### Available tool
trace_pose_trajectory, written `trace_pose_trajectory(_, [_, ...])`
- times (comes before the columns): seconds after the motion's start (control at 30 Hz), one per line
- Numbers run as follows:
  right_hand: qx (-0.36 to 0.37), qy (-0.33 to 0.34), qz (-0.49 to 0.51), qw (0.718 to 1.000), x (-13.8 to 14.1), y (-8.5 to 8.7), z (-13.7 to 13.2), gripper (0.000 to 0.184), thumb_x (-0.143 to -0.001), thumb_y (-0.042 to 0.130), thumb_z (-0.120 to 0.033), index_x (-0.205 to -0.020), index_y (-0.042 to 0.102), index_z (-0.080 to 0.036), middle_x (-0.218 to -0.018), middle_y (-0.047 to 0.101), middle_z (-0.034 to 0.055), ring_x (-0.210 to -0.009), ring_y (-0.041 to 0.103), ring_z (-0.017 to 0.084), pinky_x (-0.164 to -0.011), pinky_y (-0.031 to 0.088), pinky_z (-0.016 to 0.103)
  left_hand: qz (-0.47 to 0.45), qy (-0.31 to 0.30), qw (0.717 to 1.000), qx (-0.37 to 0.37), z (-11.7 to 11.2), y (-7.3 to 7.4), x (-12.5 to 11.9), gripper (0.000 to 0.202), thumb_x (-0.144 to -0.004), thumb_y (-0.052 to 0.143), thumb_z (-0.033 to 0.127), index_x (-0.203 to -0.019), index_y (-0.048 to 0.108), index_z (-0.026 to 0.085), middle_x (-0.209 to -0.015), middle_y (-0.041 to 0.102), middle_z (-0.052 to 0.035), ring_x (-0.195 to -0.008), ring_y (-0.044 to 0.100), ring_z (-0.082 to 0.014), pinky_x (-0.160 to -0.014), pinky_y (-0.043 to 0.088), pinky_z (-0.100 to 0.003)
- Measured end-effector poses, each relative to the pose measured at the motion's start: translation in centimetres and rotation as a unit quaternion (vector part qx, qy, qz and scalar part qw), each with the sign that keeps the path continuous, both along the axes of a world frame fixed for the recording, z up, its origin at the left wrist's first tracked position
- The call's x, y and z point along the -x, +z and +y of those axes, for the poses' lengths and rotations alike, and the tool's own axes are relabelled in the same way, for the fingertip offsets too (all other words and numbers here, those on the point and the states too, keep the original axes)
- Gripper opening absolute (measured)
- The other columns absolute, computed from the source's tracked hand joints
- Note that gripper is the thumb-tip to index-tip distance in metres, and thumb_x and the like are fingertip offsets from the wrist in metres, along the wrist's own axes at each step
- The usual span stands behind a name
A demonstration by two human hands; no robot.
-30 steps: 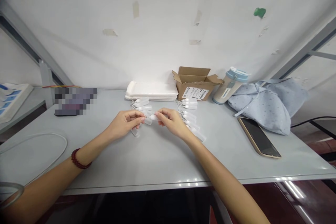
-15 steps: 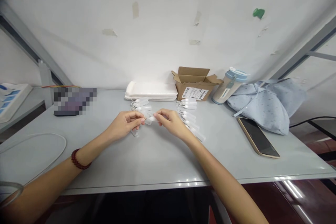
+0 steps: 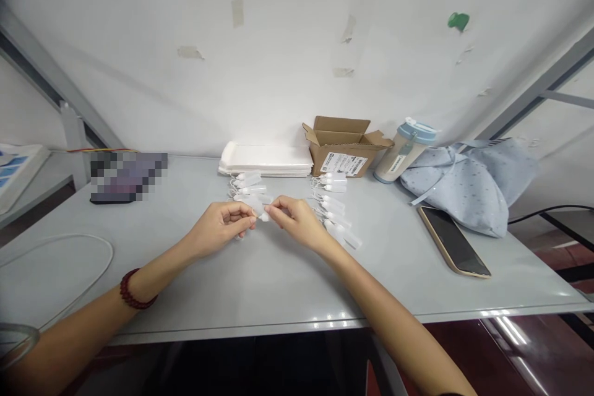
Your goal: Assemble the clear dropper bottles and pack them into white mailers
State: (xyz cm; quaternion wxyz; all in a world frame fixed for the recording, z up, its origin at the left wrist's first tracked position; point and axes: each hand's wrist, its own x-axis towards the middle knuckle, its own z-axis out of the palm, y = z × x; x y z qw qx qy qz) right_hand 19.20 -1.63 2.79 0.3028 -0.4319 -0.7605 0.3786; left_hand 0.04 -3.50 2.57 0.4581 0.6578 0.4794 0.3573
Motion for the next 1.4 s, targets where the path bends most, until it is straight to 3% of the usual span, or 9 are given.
trace_pose_trajectory(0.23, [-0.011,0.008,0.000,1.000,0.1,0.0,-0.1,0.031,-0.090,0.046,-0.041,-0.073,0.057,-0.017,-0.056,0.049,-0.0038,-0.050,0.039,0.009,-0.049,0.030,0.022,-0.008,-0.016,1.000,0.009,0.1,-0.2,0.0,0.018,-0.075,0.060,0.033,-0.073,0.060,0.015,-0.067,0.060,-0.0005,-0.055,0.055,-0.0101,-0.053,0.046,-0.023])
trace_pose_trajectory(0.5, [-0.037,-0.018,0.029,0.999,-0.9,1.1,0.2,0.035,-0.090,0.046,-0.045,-0.070,0.054,-0.018,-0.058,0.050,-0.0020,-0.054,0.043,0.011,-0.052,0.032,0.024,-0.028,-0.023,0.999,-0.024,0.4,1.3,0.9,0.033,-0.070,0.069,0.033,-0.096,0.056,0.017,-0.076,0.062,-0.0017,-0.065,0.059,-0.0133,-0.057,0.050,-0.026])
trace_pose_trajectory(1.07, [-0.012,0.004,-0.017,1.000,-0.6,0.7,0.2,0.035,-0.090,0.047,-0.046,-0.073,0.058,-0.018,-0.058,0.052,-0.0021,-0.051,0.043,0.010,-0.049,0.031,0.023,0.013,-0.039,0.999,-0.015,0.1,0.5,0.2,0.017,-0.078,0.059,0.033,-0.079,0.061,0.016,-0.071,0.062,-0.0009,-0.059,0.055,-0.0109,-0.055,0.046,-0.023])
trace_pose_trajectory(1.2, [-0.061,-0.025,-0.030,0.997,-1.4,0.6,1.0,0.032,-0.090,0.046,-0.045,-0.079,0.058,-0.018,-0.061,0.056,-0.0006,-0.053,0.046,0.011,-0.051,0.034,0.023,0.009,0.000,1.000,-0.026,1.0,0.5,0.9,0.018,-0.076,0.061,0.034,-0.076,0.061,0.015,-0.070,0.062,-0.0014,-0.058,0.055,-0.0113,-0.054,0.045,-0.024])
trace_pose_trajectory(1.4, [-0.188,-0.102,-0.108,0.971,-4.0,0.1,3.4,0.018,-0.087,0.050,-0.031,-0.078,0.058,-0.018,-0.061,0.058,0.0003,-0.055,0.049,0.013,-0.056,0.037,0.024,-0.040,0.144,0.985,-0.090,4.2,-1.5,3.2,0.022,-0.070,0.065,0.036,-0.073,0.061,0.014,-0.066,0.062,-0.0018,-0.058,0.056,-0.0132,-0.056,0.044,-0.025])
